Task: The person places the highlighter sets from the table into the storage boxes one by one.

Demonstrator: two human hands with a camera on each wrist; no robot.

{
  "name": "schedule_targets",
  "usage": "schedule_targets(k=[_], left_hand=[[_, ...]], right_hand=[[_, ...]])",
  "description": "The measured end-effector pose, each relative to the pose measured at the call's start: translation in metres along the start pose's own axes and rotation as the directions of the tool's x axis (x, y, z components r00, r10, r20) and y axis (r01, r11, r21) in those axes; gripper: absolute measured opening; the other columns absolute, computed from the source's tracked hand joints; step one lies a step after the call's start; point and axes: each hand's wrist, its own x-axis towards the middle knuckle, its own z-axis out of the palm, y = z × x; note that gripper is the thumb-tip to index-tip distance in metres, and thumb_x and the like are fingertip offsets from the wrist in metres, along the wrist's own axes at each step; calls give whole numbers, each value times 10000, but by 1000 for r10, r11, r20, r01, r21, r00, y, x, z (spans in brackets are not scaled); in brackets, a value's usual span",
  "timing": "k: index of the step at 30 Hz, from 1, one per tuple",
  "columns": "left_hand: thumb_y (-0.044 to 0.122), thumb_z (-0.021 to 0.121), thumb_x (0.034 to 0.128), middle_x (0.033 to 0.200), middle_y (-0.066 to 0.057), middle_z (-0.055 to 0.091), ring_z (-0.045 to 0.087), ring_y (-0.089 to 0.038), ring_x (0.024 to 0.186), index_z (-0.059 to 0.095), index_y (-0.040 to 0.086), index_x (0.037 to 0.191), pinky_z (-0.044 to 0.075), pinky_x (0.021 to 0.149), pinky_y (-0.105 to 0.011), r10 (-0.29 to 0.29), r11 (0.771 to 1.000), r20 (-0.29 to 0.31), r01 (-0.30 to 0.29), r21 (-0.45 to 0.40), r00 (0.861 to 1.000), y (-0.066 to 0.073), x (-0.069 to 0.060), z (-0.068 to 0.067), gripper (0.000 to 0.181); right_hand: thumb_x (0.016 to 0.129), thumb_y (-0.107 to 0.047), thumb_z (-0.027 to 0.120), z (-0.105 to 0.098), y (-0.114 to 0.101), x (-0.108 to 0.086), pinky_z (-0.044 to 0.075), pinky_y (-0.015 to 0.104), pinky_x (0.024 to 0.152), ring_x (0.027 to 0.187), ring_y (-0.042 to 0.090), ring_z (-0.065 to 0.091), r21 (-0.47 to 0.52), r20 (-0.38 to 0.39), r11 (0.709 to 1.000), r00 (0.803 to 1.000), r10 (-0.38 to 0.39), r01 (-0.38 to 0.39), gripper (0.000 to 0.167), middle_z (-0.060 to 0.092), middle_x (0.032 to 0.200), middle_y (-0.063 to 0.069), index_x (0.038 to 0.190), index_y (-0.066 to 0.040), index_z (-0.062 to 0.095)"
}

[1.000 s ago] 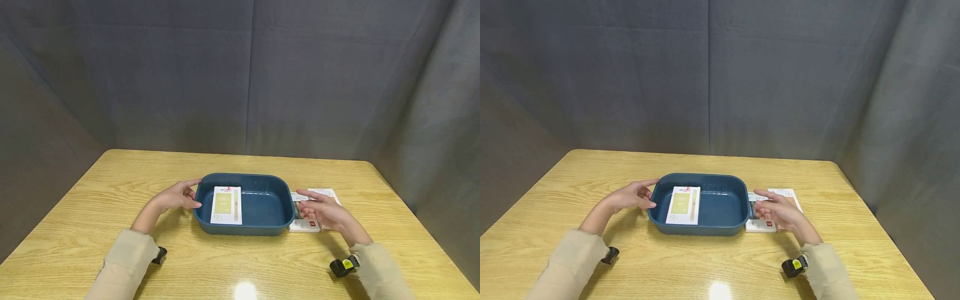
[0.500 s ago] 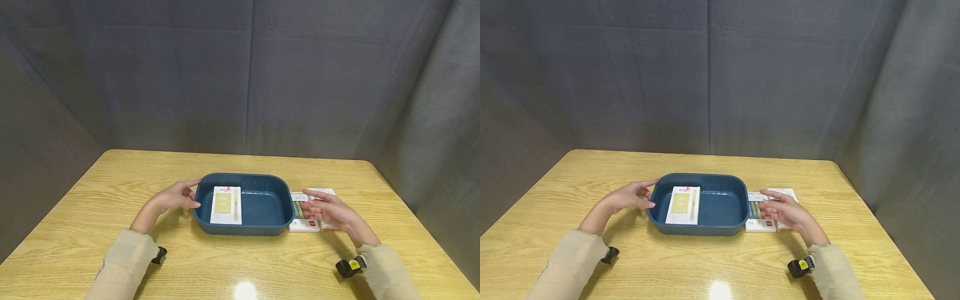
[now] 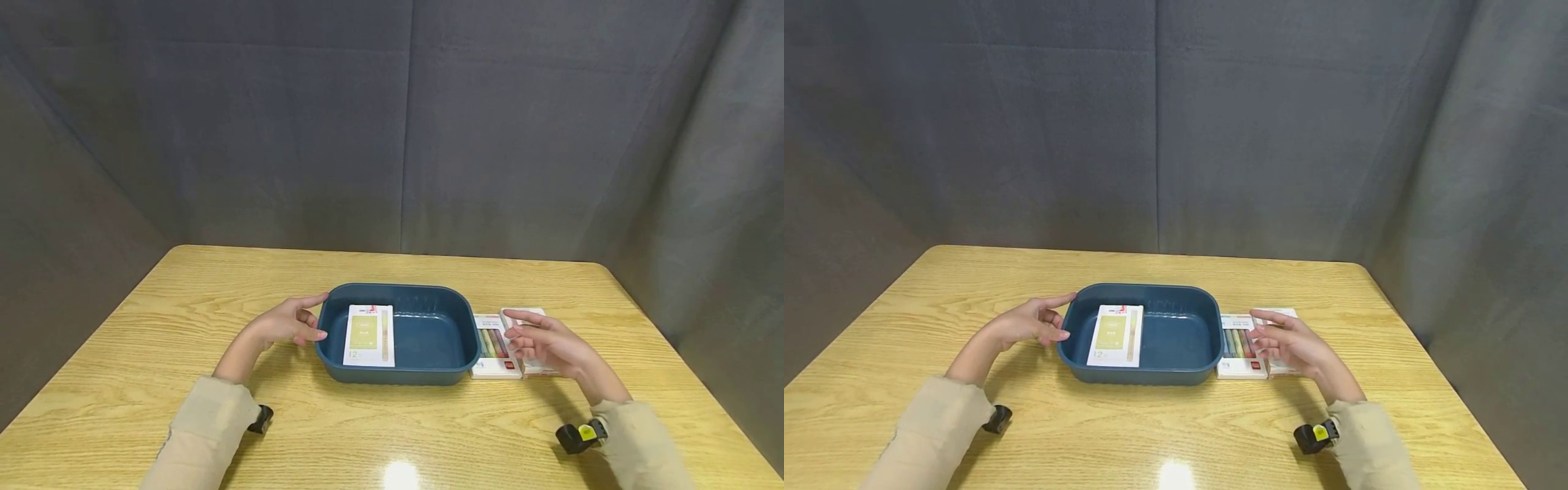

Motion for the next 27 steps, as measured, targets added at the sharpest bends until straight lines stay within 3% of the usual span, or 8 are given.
schedule_targets(k=[7,16,27], left_hand=[[15,658,787,667,-37,446,423,-134,553,151,-23,1410,411,517,-261,12,1000,1,-12,3,1000,0,-1,-1,804],[12,653,791,666,-36,449,425,-136,565,148,-21,1412,418,524,-269,9,1000,-7,-9,10,1000,1,-2,0,801],[34,667,786,662,-29,463,436,-142,572,162,-11,1413,424,529,-276,3,1000,-16,-2,14,1000,-1,-1,1,807]], right_hand=[[939,12,385,-4,-2,-6,476,281,743,829,160,599,-20,-54,1000,998,16,-17,299,616,938,68,1128,-158,543],[948,22,346,-13,-6,-12,473,284,762,875,170,599,-45,-7,999,1000,-18,18,345,627,975,67,1140,-183,548],[929,37,400,-18,-6,-20,468,272,777,936,185,589,-100,-47,992,996,-78,73,336,603,1021,89,1160,-151,554]])
